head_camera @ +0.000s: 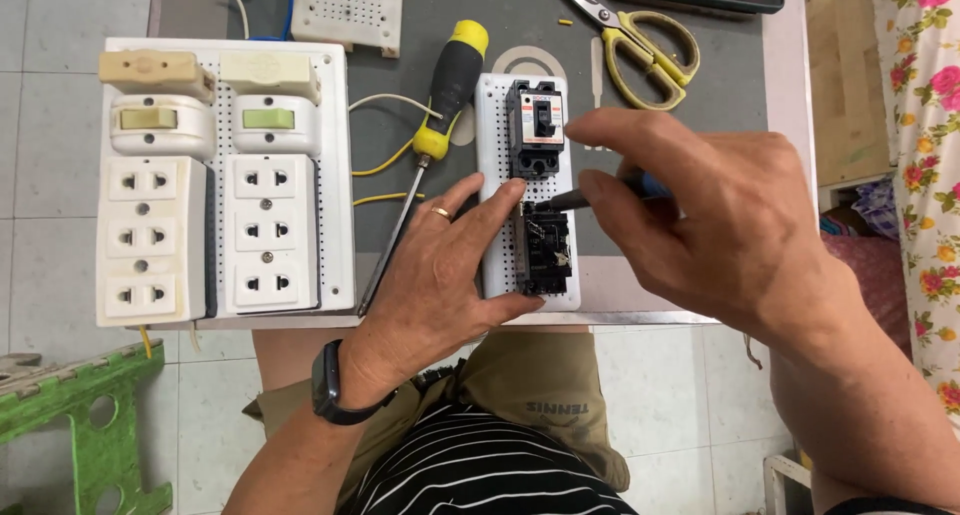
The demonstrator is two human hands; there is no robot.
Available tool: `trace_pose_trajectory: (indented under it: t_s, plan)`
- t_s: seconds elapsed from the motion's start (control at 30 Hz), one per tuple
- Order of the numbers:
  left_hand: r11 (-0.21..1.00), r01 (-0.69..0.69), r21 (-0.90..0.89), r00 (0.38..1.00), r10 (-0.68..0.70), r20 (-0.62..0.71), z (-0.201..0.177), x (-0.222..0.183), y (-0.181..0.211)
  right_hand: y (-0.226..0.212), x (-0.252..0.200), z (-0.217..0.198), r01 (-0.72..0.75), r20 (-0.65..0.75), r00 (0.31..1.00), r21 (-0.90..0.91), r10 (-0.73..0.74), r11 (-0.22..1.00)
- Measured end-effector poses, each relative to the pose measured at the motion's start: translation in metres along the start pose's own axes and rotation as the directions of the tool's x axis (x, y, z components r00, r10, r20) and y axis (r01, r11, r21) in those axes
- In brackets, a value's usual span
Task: Attaching and securing electrical components like circuit breakers to a mounting board using a screwdriver.
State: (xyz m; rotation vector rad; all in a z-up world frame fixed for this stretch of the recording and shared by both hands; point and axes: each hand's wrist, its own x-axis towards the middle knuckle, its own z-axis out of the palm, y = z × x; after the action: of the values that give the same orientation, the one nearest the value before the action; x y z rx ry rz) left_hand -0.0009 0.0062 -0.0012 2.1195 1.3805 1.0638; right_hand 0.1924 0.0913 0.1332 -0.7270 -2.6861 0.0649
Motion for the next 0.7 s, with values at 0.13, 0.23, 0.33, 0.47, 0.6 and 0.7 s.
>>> trace_pose_trajectory:
  t_s: [0.13, 0.23, 0.33, 0.47, 0.6, 0.7]
  plan:
    - [1.000, -0.002, 0.002, 1.000, 0.002, -0.009, 0.001, 0.000, 0.000, -0.002, 0.005, 0.000, -0.049, 0.037, 0.998, 0.043, 0.047, 0.998]
    - [1.000, 0.001, 0.000, 1.000, -0.001, -0.016, 0.000, -0.001, 0.000, -0.003, 0.009, -0.002, -0.058, 0.072, 0.996, 0.028, 0.055, 0.998]
    - [1.000, -0.005, -0.009, 1.000, 0.004, -0.014, -0.002, 0.000, 0.002, -0.005, 0.017, -0.009, -0.054, 0.159, 0.986, 0.049, 0.046, 0.997]
    - [0.999, 0.031, -0.023, 0.999, -0.031, 0.009, -0.003, 0.001, 0.002, -0.009, 0.030, -0.016, -0.099, 0.268, 0.961, 0.079, 0.075, 0.992]
    - [1.000, 0.022, -0.002, 1.000, -0.022, 0.003, -0.003, 0.001, 0.003, 0.000, 0.024, -0.003, -0.055, 0.153, 0.987, 0.002, 0.054, 0.998]
    - [1.000, -0.021, -0.007, 1.000, 0.021, -0.021, 0.001, -0.001, -0.002, -0.003, 0.021, -0.003, 0.051, 0.097, 0.994, 0.021, -0.053, 0.998]
